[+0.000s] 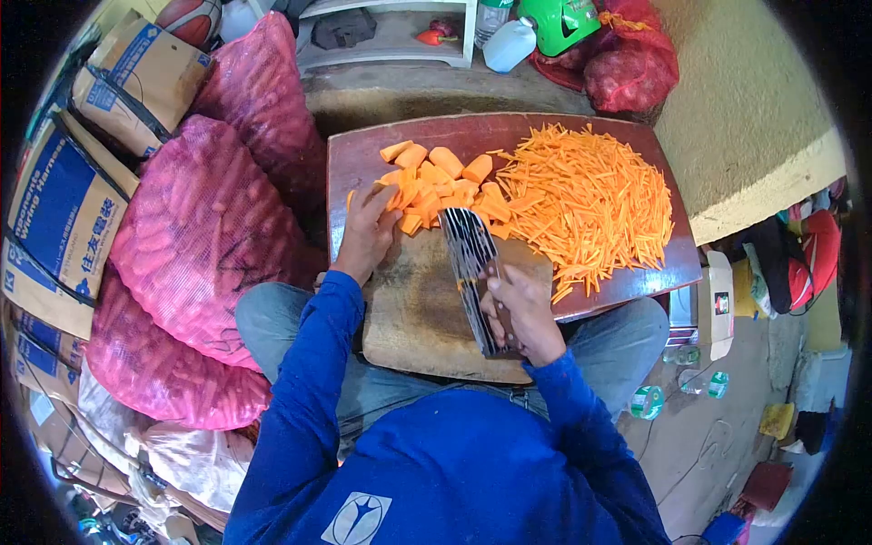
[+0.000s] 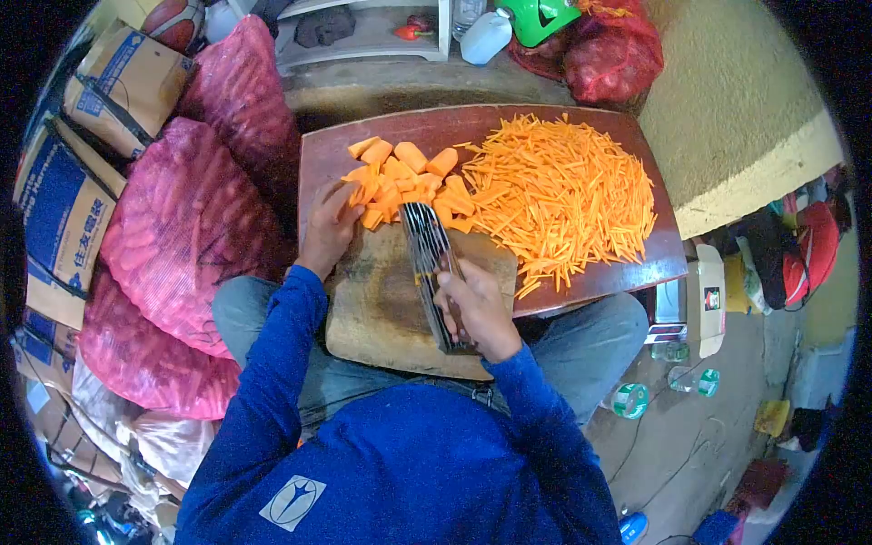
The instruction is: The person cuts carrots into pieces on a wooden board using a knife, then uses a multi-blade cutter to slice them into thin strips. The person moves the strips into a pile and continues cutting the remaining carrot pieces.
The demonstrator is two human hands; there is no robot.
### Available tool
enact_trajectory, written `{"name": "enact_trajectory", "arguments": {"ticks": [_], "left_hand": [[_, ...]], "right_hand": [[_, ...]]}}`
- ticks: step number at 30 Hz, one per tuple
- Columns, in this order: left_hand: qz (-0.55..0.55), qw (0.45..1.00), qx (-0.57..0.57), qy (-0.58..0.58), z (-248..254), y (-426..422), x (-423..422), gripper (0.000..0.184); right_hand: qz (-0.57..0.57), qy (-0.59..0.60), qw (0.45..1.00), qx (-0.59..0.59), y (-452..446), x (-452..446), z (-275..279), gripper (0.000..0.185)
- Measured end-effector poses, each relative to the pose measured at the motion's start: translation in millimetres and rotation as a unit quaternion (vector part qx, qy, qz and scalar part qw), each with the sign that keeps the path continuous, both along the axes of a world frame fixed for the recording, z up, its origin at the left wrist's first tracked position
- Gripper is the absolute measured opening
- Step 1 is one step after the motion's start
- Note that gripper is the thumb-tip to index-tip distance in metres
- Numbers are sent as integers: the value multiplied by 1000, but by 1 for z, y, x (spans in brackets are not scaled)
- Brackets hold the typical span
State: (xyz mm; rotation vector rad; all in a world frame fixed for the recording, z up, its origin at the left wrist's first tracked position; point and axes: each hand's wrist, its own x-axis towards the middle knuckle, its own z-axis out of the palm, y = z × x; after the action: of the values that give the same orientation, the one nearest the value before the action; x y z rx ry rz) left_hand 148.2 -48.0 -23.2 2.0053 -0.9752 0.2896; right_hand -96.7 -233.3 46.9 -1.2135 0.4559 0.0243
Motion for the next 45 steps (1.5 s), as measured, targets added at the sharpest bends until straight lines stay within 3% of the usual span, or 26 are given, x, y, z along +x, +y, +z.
{"name": "enact_trajectory", "arguments": {"ticks": [6, 9, 11, 13, 15, 19, 23, 27, 33, 36, 39, 40, 45], "left_hand": [[38, 999, -25, -20, 21, 7, 2, 40], [38, 999, -28, -5, 29, 9, -1, 49], [-11, 998, -42, -40, 40, 1, -24, 66], [-73, 993, 64, -60, 46, -5, -52, 95], [-127, 968, 202, -76, 54, -12, -79, 104], [-119, 974, 162, -104, 42, -21, -84, 90], [-130, 975, 162, -80, 59, -13, -75, 88], [-75, 977, 144, -136, 51, -11, -70, 69], [-28, 985, 118, -121, 49, -5, -54, 55], [-25, 995, 86, -51, 40, -5, -35, 51], [7, 995, 28, -94, 25, -12, -7, 50], [20, 998, 25, -46, 23, -15, 1, 47], [44, 992, 92, -71, 35, -38, 49, 46]], "right_hand": [[3, -12, 995, 100, -5, -13, -28, 32], [-13, -20, 996, 87, -6, -11, -31, 40], [-9, -58, 989, 136, -10, -11, -35, 36], [-27, -66, 986, 152, -11, -12, -38, 37], [-47, -73, 982, 170, -11, -12, -42, 38], [-67, -79, 980, 173, -10, -10, -41, 39], [-34, -75, 990, 113, -7, -12, -40, 39], [-27, -74, 989, 122, -10, -11, -40, 40], [-50, -60, 987, 140, -6, -9, -34, 46], [-29, -75, 984, 157, -12, -9, -39, 46], [-31, -61, 981, 184, -13, -10, -42, 46], [-29, -61, 981, 183, -14, -10, -42, 46], [-22, -62, 977, 205, -17, -12, -44, 45]]}}
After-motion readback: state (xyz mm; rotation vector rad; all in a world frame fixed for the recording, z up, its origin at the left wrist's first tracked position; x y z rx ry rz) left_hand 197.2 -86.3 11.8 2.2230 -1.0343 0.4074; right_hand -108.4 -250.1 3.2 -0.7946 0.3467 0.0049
